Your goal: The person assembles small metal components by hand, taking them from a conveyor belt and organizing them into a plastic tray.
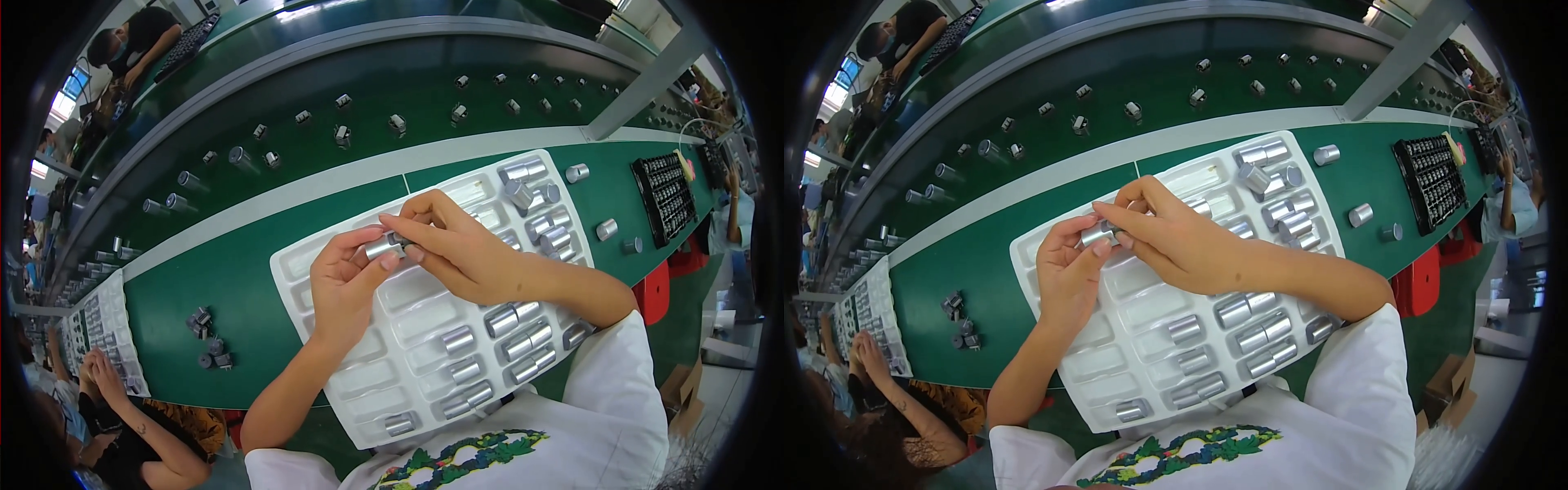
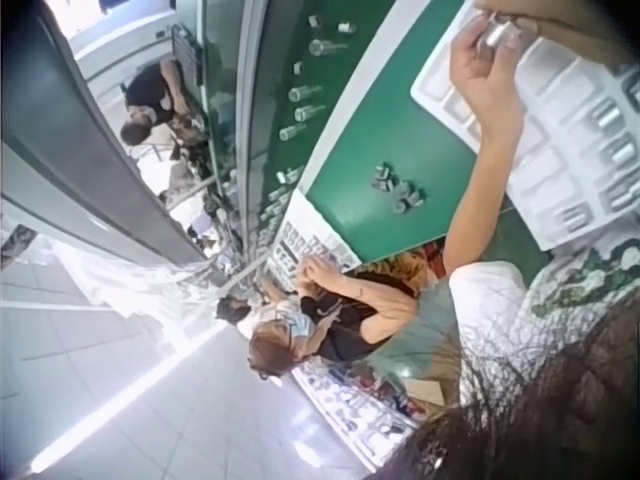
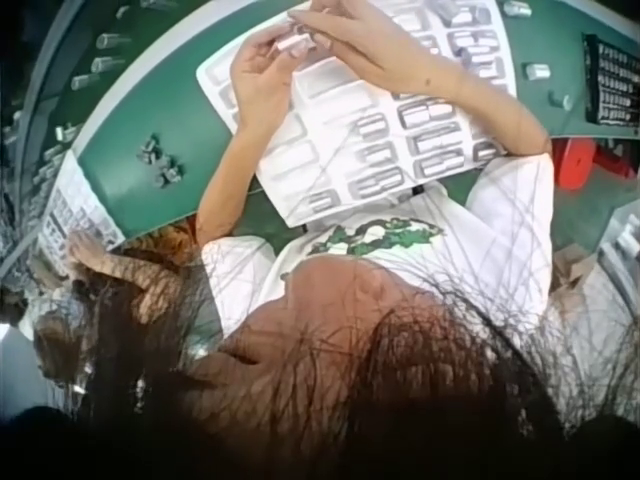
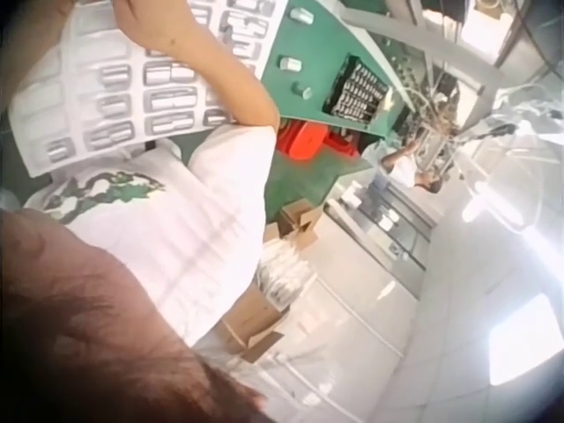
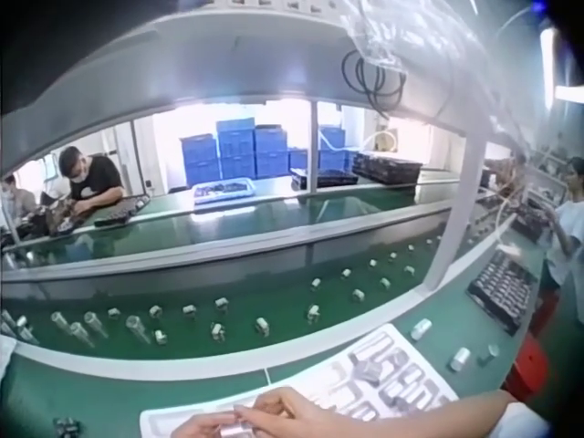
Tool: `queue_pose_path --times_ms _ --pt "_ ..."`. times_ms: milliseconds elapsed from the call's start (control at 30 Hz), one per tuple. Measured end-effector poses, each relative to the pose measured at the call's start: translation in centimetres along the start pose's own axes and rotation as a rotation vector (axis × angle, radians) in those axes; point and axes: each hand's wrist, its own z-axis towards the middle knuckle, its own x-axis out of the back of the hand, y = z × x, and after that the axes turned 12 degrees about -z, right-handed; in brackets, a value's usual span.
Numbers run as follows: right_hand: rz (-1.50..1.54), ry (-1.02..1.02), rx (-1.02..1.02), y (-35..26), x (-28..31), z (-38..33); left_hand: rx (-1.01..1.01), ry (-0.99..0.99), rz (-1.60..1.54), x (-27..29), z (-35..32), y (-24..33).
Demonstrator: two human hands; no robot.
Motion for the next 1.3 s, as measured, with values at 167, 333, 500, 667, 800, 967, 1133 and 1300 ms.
queue_pose_path --times_ms 167,333,500,667,800,967,1133,1300 --pt "0.398 0.054 -0.320 0.0 0.3 0.0 0.009 -0.021 -0.026 0.3 -0.1 -0.1" --pt "0.066 0.094 -0.130 0.1 0.4 -0.2 0.054 0.024 0.024 0.8 0.2 0.1" --pt "-0.202 0.275 0.075 0.1 0.0 0.0 0.105 0.000 -0.057 -0.1 0.2 0.3" --pt "-0.415 0.294 0.224 -0.4 0.2 -0.1 0.190 -0.085 -0.074 -1.3 -0.2 0.1" --pt "-0.457 0.256 0.277 -1.7 0.5 0.7 0.284 -0.134 0.002 -0.9 -0.2 0.7" --pt "-0.547 0.160 0.451 -2.1 1.0 1.6 0.334 -0.248 0.012 0.2 0.3 1.0" --pt "-0.599 0.068 0.458 -2.8 1.4 3.3 0.328 -0.221 -0.155 0.3 -0.2 0.8" --pt "-0.524 -0.087 0.432 -3.2 1.1 6.8 0.349 -0.189 -0.434 1.2 0.5 1.0"
